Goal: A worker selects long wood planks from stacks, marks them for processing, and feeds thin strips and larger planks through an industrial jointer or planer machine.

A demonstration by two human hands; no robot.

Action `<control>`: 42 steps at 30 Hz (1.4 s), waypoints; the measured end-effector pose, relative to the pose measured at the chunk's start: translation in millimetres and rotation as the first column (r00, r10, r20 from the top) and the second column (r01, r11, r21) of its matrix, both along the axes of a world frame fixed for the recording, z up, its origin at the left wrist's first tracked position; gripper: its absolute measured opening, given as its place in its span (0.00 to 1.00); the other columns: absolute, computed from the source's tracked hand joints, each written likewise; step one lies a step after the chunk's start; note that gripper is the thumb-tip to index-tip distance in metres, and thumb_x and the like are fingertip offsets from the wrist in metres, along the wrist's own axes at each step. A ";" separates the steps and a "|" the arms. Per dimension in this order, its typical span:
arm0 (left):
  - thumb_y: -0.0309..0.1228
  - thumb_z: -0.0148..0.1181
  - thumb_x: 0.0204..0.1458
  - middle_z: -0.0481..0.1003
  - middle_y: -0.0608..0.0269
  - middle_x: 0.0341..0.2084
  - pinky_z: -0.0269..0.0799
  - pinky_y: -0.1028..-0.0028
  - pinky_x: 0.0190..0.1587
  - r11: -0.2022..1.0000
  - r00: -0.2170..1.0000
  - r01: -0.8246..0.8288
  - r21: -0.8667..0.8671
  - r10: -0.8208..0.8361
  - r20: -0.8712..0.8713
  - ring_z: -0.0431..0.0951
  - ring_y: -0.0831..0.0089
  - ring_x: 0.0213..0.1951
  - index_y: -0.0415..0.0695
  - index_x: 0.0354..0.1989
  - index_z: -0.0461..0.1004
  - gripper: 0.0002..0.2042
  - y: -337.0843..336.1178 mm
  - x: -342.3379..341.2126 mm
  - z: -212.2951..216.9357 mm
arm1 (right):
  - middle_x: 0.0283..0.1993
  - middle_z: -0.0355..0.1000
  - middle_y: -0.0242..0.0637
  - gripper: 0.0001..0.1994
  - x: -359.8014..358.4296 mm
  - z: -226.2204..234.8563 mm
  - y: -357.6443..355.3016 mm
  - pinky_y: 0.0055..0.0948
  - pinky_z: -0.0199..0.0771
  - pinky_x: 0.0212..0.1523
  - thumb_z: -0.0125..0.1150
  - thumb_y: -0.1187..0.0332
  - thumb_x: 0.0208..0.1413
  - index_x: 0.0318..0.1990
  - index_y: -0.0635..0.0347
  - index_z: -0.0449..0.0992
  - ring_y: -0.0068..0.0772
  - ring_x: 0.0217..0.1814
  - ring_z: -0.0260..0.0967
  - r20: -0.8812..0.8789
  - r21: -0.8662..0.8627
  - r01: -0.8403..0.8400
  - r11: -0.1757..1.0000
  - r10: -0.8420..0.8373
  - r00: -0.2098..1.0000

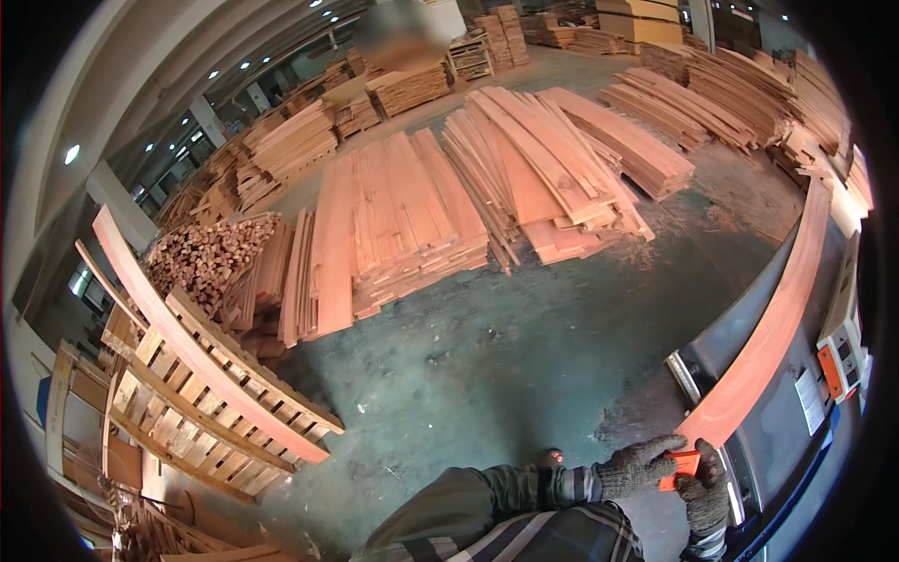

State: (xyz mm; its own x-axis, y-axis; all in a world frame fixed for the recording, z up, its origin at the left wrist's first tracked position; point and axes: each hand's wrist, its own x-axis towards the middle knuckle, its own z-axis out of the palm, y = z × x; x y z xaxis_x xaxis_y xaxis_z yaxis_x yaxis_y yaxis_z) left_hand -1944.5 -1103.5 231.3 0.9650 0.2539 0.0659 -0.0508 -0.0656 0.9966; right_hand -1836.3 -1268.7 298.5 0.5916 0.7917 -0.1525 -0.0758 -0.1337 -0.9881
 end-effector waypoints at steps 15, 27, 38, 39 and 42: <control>0.34 0.59 0.55 0.76 0.57 0.38 0.73 0.72 0.44 0.972 0.959 0.235 0.000 -0.231 -0.166 0.79 0.70 0.39 0.40 0.45 0.72 0.13 13.3 -1.0 10.5 | 0.48 0.72 0.48 0.35 -32.3 5.7 15.1 0.43 0.73 0.48 0.72 0.56 0.34 0.54 0.59 0.71 0.52 0.49 0.70 0.703 -0.308 0.159 0.938 0.112 0.702; 0.22 0.57 0.55 0.77 0.60 0.29 0.74 0.74 0.38 0.925 0.947 0.174 -0.337 -0.251 -0.199 0.77 0.75 0.32 0.36 0.40 0.73 0.06 22.4 12.1 16.0 | 0.45 0.71 0.47 0.14 -47.9 -33.5 -86.2 0.42 0.71 0.49 0.66 0.70 0.42 0.41 0.56 0.79 0.49 0.49 0.69 0.717 -0.389 0.668 0.635 -0.246 0.652; 0.24 0.59 0.52 0.73 0.57 0.41 0.73 0.73 0.42 0.943 0.995 0.080 0.324 -0.054 -0.089 0.75 0.74 0.36 0.40 0.60 0.64 0.24 42.7 26.7 -39.3 | 0.31 0.74 0.43 0.10 -2.9 -41.6 -103.6 0.42 0.72 0.40 0.63 0.60 0.48 0.32 0.56 0.80 0.47 0.37 0.72 0.544 -0.501 0.613 0.610 -0.329 0.772; 0.24 0.59 0.52 0.73 0.57 0.41 0.73 0.73 0.42 0.943 0.994 0.080 0.324 -0.053 -0.091 0.75 0.74 0.36 0.40 0.60 0.64 0.24 41.6 25.3 -43.7 | 0.30 0.74 0.43 0.10 0.4 -41.0 -101.1 0.42 0.72 0.40 0.63 0.60 0.47 0.32 0.56 0.81 0.47 0.37 0.72 0.517 -0.516 0.573 0.637 -0.302 0.801; 0.19 0.56 0.54 0.71 0.56 0.37 0.78 0.72 0.40 0.969 0.987 0.116 0.217 -0.088 -0.134 0.75 0.74 0.36 0.37 0.62 0.60 0.26 34.1 24.3 -49.1 | 0.28 0.74 0.44 0.11 7.1 -40.3 -94.0 0.41 0.72 0.36 0.62 0.60 0.47 0.32 0.58 0.81 0.45 0.33 0.73 0.512 -0.543 0.538 0.645 -0.253 0.821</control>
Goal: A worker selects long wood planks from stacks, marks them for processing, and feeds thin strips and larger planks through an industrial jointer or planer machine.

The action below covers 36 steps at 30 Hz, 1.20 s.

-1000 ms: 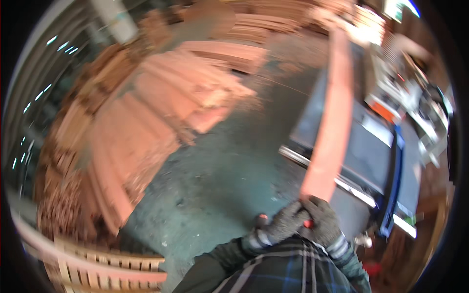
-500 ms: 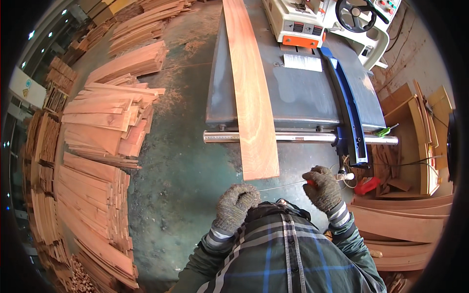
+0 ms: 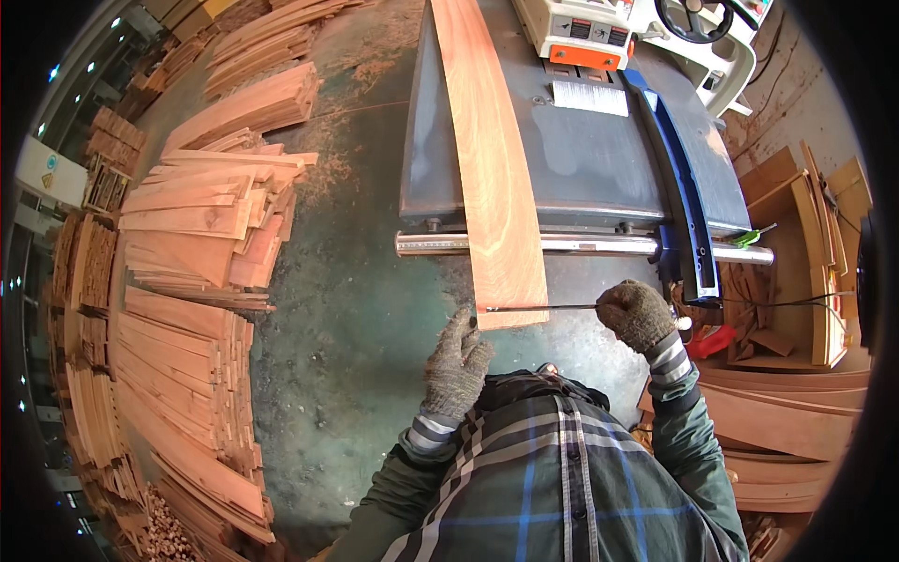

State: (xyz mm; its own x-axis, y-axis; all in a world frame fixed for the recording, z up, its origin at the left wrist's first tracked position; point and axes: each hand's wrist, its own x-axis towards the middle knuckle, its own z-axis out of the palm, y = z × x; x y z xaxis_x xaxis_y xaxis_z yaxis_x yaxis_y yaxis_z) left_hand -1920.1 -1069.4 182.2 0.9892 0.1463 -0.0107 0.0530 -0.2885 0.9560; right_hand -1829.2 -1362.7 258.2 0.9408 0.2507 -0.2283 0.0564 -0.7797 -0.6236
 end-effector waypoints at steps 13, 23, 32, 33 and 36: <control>0.28 0.63 0.50 0.74 0.52 0.41 0.74 0.70 0.46 0.995 0.998 0.042 0.087 -0.037 -0.057 0.78 0.67 0.41 0.44 0.62 0.62 0.29 1.5 0.5 18.2 | 0.22 0.74 0.41 0.13 11.6 -8.8 8.0 0.36 0.73 0.31 0.60 0.59 0.47 0.32 0.58 0.81 0.39 0.24 0.74 -0.130 -0.006 -0.012 1.000 0.011 0.991; 0.27 0.63 0.50 0.74 0.51 0.41 0.74 0.70 0.47 0.998 0.991 0.062 -0.026 -0.064 -0.115 0.78 0.67 0.42 0.43 0.63 0.62 0.30 1.3 -0.9 7.8 | 0.21 0.74 0.41 0.13 12.3 -4.0 15.9 0.35 0.74 0.31 0.59 0.59 0.48 0.33 0.59 0.81 0.37 0.24 0.74 -0.180 0.005 0.033 0.999 -0.032 0.983; 0.26 0.62 0.50 0.74 0.52 0.40 0.74 0.70 0.46 0.994 0.986 0.100 0.047 -0.093 -0.135 0.77 0.69 0.41 0.43 0.64 0.61 0.30 0.9 3.2 19.0 | 0.25 0.76 0.43 0.13 15.9 -18.6 8.0 0.39 0.74 0.34 0.58 0.59 0.47 0.34 0.56 0.82 0.43 0.29 0.75 -0.123 -0.020 0.019 1.000 -0.021 0.992; 0.26 0.62 0.50 0.74 0.52 0.40 0.74 0.70 0.46 0.993 0.986 0.108 0.044 -0.101 -0.131 0.77 0.69 0.41 0.43 0.64 0.61 0.30 0.3 4.7 20.3 | 0.27 0.76 0.44 0.13 16.3 -17.4 7.8 0.40 0.75 0.36 0.59 0.59 0.47 0.34 0.56 0.82 0.46 0.31 0.75 -0.146 -0.023 0.023 0.999 -0.026 0.989; 0.25 0.61 0.50 0.74 0.55 0.38 0.75 0.70 0.44 0.983 0.989 0.142 0.118 -0.137 -0.054 0.76 0.72 0.38 0.41 0.63 0.62 0.29 -2.5 7.5 24.9 | 0.30 0.76 0.46 0.13 12.0 -23.1 1.3 0.42 0.75 0.38 0.59 0.59 0.47 0.35 0.56 0.82 0.49 0.34 0.75 -0.055 -0.029 0.014 0.999 -0.015 0.998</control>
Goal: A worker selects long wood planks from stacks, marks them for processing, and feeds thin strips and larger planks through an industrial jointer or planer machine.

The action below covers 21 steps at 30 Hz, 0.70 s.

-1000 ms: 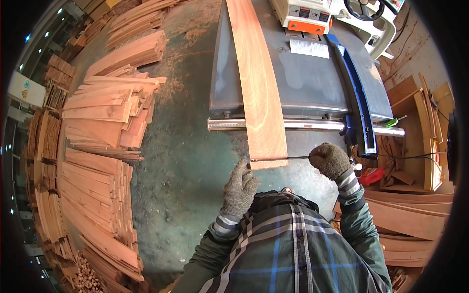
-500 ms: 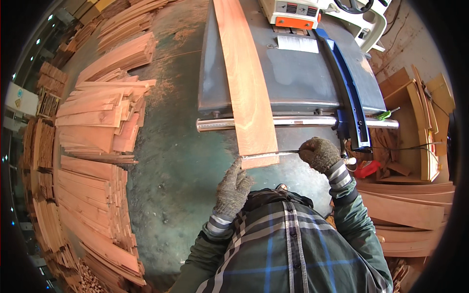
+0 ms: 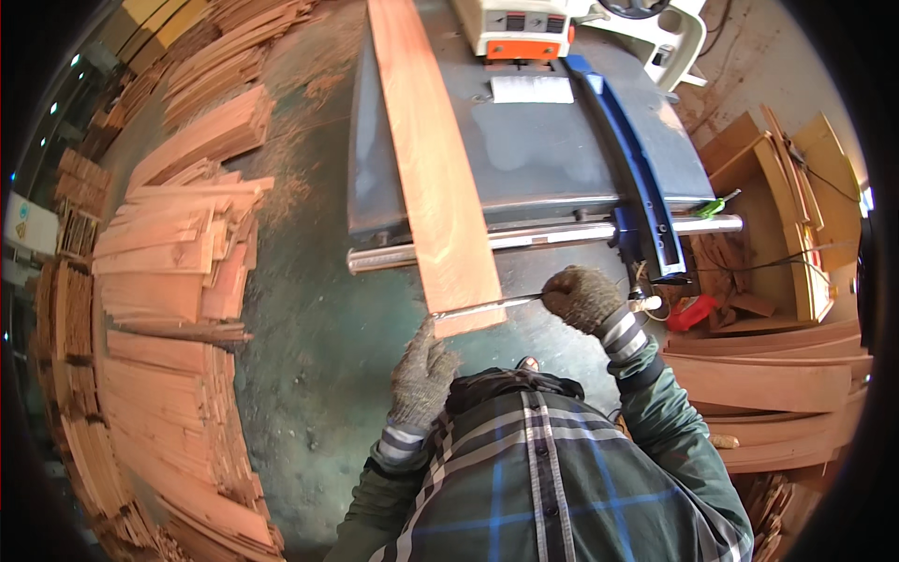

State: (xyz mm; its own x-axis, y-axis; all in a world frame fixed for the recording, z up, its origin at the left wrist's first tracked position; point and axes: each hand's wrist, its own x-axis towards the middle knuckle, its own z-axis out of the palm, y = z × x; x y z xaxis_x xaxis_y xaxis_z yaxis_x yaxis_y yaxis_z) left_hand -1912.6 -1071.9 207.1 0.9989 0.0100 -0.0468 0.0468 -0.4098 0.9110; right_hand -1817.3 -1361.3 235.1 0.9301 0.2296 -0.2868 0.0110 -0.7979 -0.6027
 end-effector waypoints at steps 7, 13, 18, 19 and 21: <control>0.23 0.53 0.58 0.72 0.56 0.43 0.74 0.73 0.39 0.942 0.993 -0.117 -0.314 0.107 -0.051 0.73 0.74 0.36 0.36 0.67 0.51 0.28 0.2 -7.8 -4.6 | 0.41 0.75 0.46 0.15 -6.3 55.2 -31.9 0.41 0.73 0.46 0.64 0.60 0.46 0.40 0.55 0.80 0.49 0.45 0.73 0.341 -0.084 0.169 0.982 -0.131 0.931; 0.26 0.54 0.59 0.71 0.54 0.46 0.73 0.74 0.43 0.852 0.968 -0.221 -0.475 0.132 -0.214 0.72 0.73 0.42 0.35 0.67 0.48 0.30 -12.3 12.7 -11.4 | 0.40 0.75 0.49 0.13 59.6 72.4 -147.0 0.44 0.73 0.48 0.59 0.58 0.47 0.36 0.53 0.82 0.52 0.44 0.73 0.530 -0.375 0.487 0.789 -0.248 0.811; 0.30 0.52 0.60 0.71 0.54 0.46 0.72 0.71 0.45 0.822 0.956 -0.281 -0.496 0.195 -0.217 0.72 0.69 0.45 0.36 0.65 0.53 0.27 -25.6 33.6 -21.8 | 0.43 0.73 0.48 0.16 119.0 58.0 -162.8 0.43 0.70 0.52 0.60 0.55 0.49 0.41 0.53 0.81 0.52 0.50 0.70 0.435 -0.535 0.418 0.734 -0.184 0.881; 0.32 0.53 0.59 0.70 0.54 0.47 0.71 0.71 0.47 0.870 0.967 -0.248 -0.427 0.197 -0.159 0.71 0.69 0.46 0.35 0.64 0.55 0.26 -25.3 38.6 -30.8 | 0.43 0.73 0.48 0.16 122.5 54.2 -162.7 0.43 0.70 0.52 0.60 0.55 0.49 0.41 0.53 0.81 0.52 0.50 0.70 0.434 -0.535 0.422 0.731 -0.191 0.880; 0.33 0.53 0.59 0.70 0.53 0.49 0.70 0.70 0.48 0.913 0.978 -0.208 -0.351 0.182 -0.104 0.71 0.69 0.47 0.35 0.62 0.58 0.25 -31.1 43.3 -36.5 | 0.54 0.69 0.51 0.23 126.3 42.0 -167.2 0.43 0.66 0.58 0.58 0.52 0.51 0.51 0.53 0.75 0.54 0.57 0.66 0.481 -0.307 0.414 0.857 -0.235 0.844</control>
State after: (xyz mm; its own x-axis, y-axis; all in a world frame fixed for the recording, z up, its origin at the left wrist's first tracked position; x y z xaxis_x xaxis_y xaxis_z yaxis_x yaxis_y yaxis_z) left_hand -1869.4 -1103.0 170.6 0.9731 0.1740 -0.1513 0.1593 -0.0330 0.9867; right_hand -1691.0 -1528.6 277.1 0.9779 -0.1536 0.1416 -0.1158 -0.9627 -0.2445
